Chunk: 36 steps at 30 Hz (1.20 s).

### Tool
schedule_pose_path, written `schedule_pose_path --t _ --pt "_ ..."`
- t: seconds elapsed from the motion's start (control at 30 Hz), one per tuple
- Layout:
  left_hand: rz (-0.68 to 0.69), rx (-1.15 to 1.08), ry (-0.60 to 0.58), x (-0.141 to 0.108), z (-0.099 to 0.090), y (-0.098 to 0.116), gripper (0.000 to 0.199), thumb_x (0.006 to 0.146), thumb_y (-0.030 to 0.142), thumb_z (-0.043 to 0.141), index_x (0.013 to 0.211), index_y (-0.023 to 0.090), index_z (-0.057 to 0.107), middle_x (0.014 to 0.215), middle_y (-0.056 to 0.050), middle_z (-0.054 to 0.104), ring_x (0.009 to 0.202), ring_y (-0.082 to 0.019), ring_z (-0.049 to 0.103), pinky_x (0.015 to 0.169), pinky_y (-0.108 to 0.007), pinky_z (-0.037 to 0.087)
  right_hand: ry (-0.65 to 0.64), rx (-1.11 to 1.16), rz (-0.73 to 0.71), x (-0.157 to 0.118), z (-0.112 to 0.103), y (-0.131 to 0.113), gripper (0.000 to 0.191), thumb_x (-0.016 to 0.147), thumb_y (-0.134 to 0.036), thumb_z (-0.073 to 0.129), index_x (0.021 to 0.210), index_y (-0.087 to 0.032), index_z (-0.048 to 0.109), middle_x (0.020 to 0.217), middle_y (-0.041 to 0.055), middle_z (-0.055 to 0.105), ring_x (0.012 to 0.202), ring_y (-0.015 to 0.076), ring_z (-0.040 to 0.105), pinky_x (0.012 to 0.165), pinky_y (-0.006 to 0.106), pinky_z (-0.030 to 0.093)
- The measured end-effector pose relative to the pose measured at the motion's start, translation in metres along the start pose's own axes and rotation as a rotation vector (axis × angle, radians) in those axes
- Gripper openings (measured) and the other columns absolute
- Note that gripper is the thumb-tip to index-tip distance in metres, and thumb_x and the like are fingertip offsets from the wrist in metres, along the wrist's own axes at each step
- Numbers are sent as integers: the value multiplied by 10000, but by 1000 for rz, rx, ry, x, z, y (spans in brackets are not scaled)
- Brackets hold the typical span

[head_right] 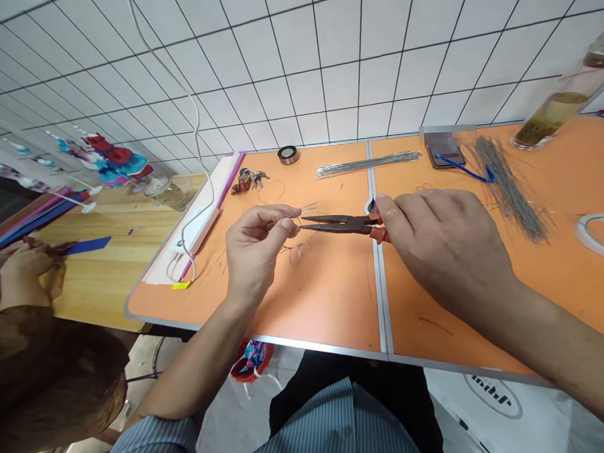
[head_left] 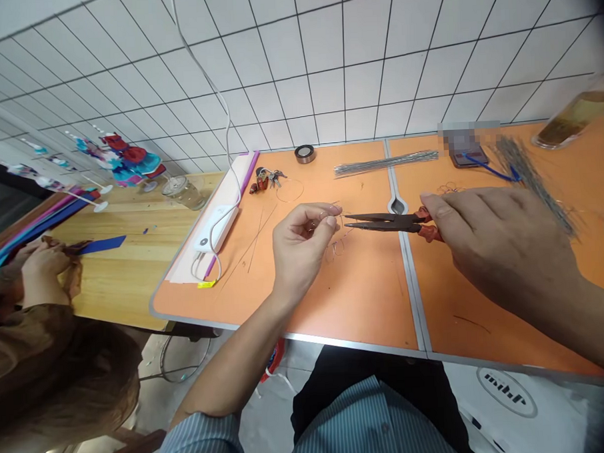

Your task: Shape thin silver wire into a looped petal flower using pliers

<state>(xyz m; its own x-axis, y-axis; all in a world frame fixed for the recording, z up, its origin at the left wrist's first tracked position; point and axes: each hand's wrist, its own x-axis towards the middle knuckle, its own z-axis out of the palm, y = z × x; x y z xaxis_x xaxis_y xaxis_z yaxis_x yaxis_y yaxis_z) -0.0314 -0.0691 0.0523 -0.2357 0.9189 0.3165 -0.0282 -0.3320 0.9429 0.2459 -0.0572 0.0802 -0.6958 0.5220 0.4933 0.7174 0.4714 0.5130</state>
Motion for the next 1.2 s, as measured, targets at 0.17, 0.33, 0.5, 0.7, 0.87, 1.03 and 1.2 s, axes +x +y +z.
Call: schedule_pose_path --t 0.17,0.33,0.5,0.7,0.87,1.03,1.2 --pt "93 17 -15 -3 -1 -2 132 929 248 832 830 208 754 1012 -76 810 960 -190 769 831 -314 625 31 -38 -13 3 -2 2 295 1129 -242 587 1315 -49 710 1025 167 792 863 312 641 746 432 393" --pt "182 66 -45 -2 -3 -6 114 926 230 825 833 205 766 985 -76 813 934 -184 779 816 -301 637 52 -67 -22 3 -4 5 285 1117 -266 627 1286 -53 711 959 138 769 830 310 645 716 423 394" --pt "247 129 -66 -2 -3 -4 109 934 200 803 836 208 756 970 -69 814 924 -177 774 789 -286 620 21 -63 -52 6 -9 8 302 1140 -264 572 1287 -45 719 1017 143 787 851 323 655 727 437 394" --pt "290 167 -84 -1 -4 -4 118 944 224 801 842 207 745 954 -66 810 910 -177 766 790 -295 612 -102 -12 -20 4 -9 10 380 1165 -207 391 1309 -84 721 1016 161 771 879 326 641 760 437 372" --pt "318 182 -98 0 -6 -4 125 951 230 798 844 207 737 953 -70 804 911 -181 763 793 -305 616 -151 -5 -6 3 -9 11 419 1158 -212 341 1338 -107 704 1034 183 753 890 332 610 773 432 372" --pt "362 185 -116 1 -6 -4 119 955 182 779 847 208 738 943 -60 797 901 -169 757 786 -294 614 -133 18 -25 4 -7 13 382 1148 -212 384 1327 -109 705 1007 160 756 873 334 597 753 431 357" --pt "366 195 -124 2 -7 -4 128 963 168 771 845 207 740 937 -59 789 895 -166 753 774 -288 608 -123 55 -44 4 -4 14 340 1127 -153 423 1312 -73 697 1022 168 753 873 340 613 731 442 346"
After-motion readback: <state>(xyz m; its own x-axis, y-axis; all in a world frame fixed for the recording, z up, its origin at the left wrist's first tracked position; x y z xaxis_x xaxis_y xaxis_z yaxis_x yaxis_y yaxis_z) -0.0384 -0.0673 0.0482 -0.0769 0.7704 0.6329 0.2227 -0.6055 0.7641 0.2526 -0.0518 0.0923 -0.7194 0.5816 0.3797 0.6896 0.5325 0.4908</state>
